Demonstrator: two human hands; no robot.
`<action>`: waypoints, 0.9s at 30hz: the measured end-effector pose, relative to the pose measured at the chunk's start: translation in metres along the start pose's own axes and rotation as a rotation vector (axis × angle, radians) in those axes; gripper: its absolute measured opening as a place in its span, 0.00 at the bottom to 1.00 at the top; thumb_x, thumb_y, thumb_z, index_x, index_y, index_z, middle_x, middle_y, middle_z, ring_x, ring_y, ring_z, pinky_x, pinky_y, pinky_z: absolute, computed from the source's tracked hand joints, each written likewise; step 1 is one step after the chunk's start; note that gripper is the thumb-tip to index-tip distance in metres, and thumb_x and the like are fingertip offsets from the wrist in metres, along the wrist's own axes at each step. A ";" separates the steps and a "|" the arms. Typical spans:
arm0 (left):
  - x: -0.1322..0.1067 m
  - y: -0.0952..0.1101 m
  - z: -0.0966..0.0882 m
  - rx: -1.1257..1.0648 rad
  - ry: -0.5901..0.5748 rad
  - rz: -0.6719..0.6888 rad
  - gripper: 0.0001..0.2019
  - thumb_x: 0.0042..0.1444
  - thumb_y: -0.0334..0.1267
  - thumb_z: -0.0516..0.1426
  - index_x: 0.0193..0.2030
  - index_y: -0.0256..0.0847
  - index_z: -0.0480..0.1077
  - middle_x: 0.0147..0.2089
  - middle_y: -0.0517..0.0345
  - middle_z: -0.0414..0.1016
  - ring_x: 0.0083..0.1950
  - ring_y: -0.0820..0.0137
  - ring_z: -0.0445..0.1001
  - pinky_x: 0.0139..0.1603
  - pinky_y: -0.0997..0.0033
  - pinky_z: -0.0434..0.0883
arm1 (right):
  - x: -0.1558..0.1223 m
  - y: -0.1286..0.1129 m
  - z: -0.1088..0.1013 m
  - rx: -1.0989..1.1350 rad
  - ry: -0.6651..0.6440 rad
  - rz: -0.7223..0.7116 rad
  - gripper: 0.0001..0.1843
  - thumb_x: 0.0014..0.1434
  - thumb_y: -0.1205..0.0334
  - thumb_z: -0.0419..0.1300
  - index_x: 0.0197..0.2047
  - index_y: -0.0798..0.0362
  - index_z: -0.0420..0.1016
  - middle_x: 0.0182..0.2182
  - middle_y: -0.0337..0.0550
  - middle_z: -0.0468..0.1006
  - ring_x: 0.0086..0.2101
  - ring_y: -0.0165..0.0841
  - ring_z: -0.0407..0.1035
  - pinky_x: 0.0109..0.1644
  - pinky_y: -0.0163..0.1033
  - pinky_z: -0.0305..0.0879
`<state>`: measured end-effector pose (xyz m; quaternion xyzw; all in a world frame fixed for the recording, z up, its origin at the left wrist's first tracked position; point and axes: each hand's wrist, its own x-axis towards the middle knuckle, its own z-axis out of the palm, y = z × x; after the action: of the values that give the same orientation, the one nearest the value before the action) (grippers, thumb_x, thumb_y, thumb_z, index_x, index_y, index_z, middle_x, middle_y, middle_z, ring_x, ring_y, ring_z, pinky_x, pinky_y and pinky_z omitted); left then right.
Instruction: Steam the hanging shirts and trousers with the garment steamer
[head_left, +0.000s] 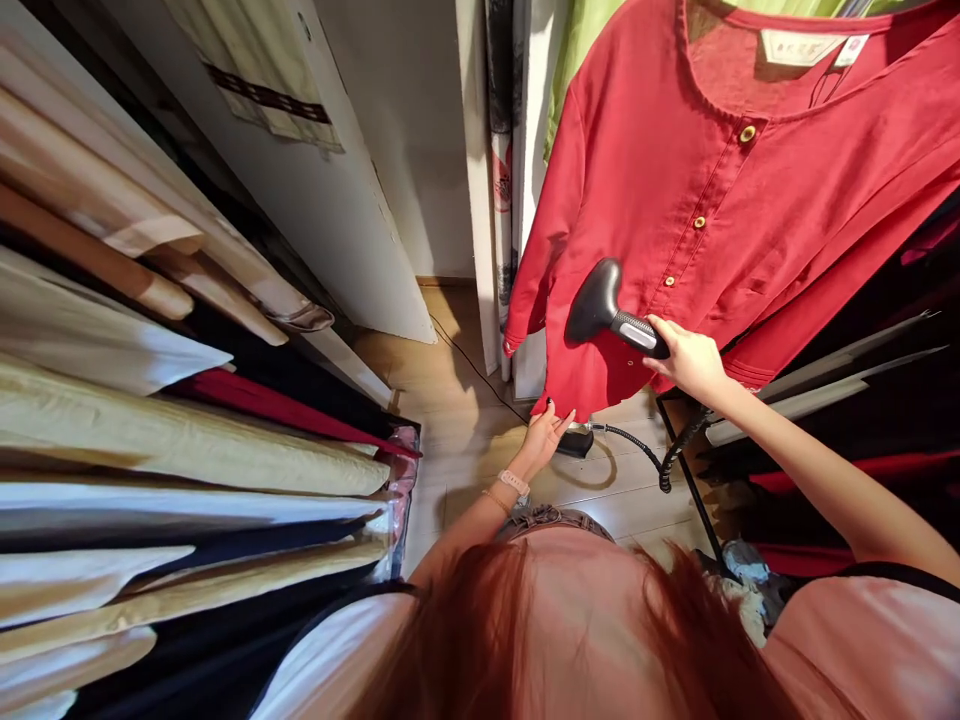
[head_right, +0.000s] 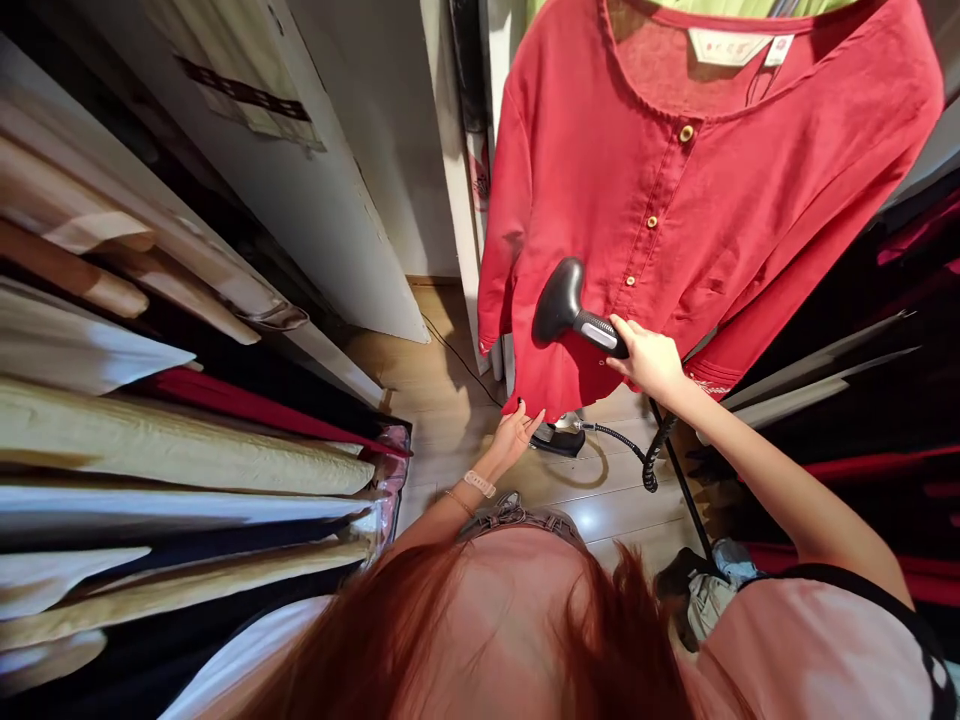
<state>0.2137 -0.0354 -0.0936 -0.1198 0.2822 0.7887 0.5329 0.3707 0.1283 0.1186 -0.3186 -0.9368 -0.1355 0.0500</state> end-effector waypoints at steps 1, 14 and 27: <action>-0.002 0.001 -0.001 -0.005 0.001 0.007 0.15 0.64 0.30 0.61 0.28 0.38 0.61 0.23 0.69 0.62 0.27 0.82 0.71 0.70 0.53 0.69 | 0.000 0.000 0.001 -0.005 -0.043 -0.039 0.37 0.62 0.50 0.63 0.71 0.51 0.61 0.59 0.50 0.76 0.47 0.45 0.77 0.39 0.42 0.68; -0.004 0.009 -0.010 0.057 -0.033 0.092 0.14 0.62 0.40 0.65 0.36 0.41 0.61 0.22 0.76 0.52 0.24 0.83 0.65 0.70 0.43 0.67 | -0.018 0.000 0.004 -0.068 -0.114 -0.052 0.38 0.62 0.48 0.63 0.71 0.49 0.61 0.59 0.49 0.77 0.45 0.45 0.78 0.35 0.41 0.66; -0.013 -0.003 -0.006 0.148 0.019 0.081 0.17 0.64 0.47 0.62 0.38 0.43 0.56 0.20 0.73 0.59 0.34 0.69 0.82 0.66 0.52 0.73 | -0.041 -0.013 0.015 -0.081 -0.170 -0.062 0.35 0.62 0.49 0.63 0.69 0.47 0.65 0.53 0.47 0.80 0.42 0.42 0.79 0.34 0.39 0.66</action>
<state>0.2213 -0.0478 -0.0932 -0.0761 0.3495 0.7854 0.5051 0.3952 0.0988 0.0940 -0.3014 -0.9409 -0.1472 -0.0466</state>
